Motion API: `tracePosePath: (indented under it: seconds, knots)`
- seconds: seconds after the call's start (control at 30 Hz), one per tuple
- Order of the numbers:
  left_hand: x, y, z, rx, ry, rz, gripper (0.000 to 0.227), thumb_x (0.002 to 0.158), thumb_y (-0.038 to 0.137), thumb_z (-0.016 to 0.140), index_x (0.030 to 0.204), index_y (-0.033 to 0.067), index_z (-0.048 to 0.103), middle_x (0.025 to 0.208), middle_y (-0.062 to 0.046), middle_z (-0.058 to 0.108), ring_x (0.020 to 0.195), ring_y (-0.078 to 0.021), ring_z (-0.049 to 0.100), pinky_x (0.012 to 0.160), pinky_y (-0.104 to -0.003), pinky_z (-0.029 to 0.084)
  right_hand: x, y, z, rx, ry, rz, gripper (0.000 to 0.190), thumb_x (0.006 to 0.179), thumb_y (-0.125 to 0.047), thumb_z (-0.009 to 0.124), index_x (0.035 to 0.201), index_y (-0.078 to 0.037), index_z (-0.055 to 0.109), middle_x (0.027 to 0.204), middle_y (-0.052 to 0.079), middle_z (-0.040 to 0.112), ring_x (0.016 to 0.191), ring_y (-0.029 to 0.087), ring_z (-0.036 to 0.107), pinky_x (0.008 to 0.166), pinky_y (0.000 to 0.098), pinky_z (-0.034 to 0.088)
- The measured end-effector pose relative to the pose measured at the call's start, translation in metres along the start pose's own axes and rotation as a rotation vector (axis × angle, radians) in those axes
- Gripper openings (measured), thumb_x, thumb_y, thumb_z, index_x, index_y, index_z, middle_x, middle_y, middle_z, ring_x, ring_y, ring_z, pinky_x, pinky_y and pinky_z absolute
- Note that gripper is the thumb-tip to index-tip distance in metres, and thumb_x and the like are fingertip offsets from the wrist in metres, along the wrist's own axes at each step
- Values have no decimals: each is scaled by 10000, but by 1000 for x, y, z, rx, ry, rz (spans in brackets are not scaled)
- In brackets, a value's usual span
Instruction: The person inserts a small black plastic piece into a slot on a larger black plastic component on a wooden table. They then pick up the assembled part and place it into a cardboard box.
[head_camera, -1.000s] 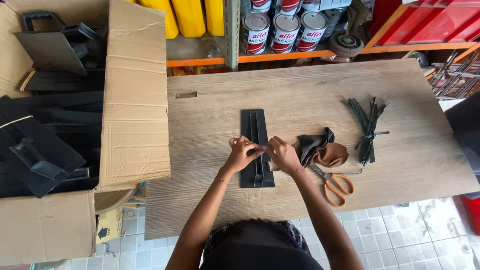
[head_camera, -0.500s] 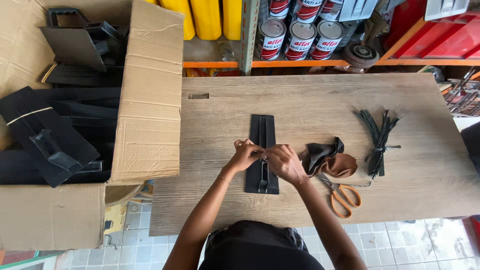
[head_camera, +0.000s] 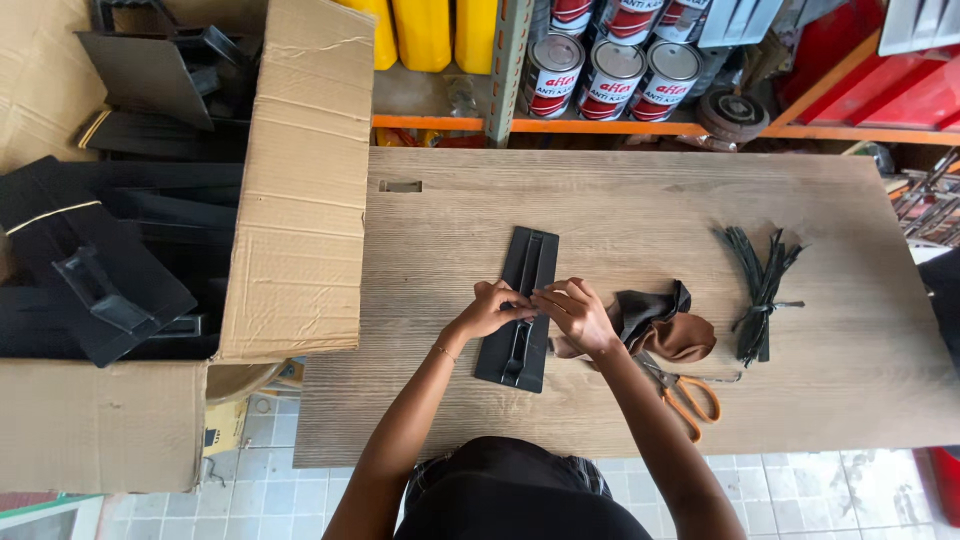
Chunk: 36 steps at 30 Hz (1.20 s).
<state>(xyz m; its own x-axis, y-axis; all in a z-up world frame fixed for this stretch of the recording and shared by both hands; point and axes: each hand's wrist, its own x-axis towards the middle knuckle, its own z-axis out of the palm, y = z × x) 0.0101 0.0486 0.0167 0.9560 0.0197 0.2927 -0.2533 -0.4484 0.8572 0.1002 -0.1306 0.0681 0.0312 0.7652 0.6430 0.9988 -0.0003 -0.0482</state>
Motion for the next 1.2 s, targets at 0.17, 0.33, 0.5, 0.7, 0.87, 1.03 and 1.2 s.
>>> tracePosePath:
  seconds: [0.17,0.33,0.5,0.7,0.87,1.03,1.2]
  knots:
    - [-2,5,-3,19,-31,-62,110,806,377,676,818,272,705,706,85,685,814,-123,616,805,-250,379,-6,15,11,22,-55,-25,52,835,-43,595,819,-48,644,742,69,606,795,238,587,728,339,466]
    - [1,1,0,-6,-25,-49,101,810,362,672,827,269,706,695,117,687,785,-101,619,783,-220,412,-31,32,26,115,-79,189,96,853,-44,526,810,-48,611,740,95,580,719,299,577,655,402,465]
    - [0,-3,8,-25,18,-48,108,813,346,694,835,243,716,697,46,679,784,-127,627,767,-228,428,-24,13,14,276,-120,463,88,874,-67,563,940,-80,621,771,92,602,734,307,623,688,373,498]
    - [-4,-13,17,-115,66,-86,136,813,317,709,840,185,727,688,-10,662,755,-150,623,769,-241,441,1,-4,6,630,-128,524,128,851,-82,608,969,-63,653,830,123,648,770,332,632,723,397,492]
    - [-6,-2,13,-133,53,-63,98,826,293,685,833,202,720,688,50,690,732,-129,608,773,-242,445,-4,5,13,565,-195,555,40,810,-108,649,838,-80,655,739,99,633,683,286,596,679,378,474]
    - [-4,-16,20,-79,45,-42,98,834,303,669,833,214,711,697,54,692,741,-140,608,761,-250,449,-22,5,32,590,-155,726,157,828,-114,652,943,-59,560,683,106,592,613,235,527,624,359,441]
    - [-4,-19,23,-167,86,-92,90,829,282,695,861,204,724,704,32,686,758,-118,622,779,-245,463,-38,-2,36,216,179,781,72,842,-81,627,877,-111,572,677,72,578,603,259,588,573,338,461]
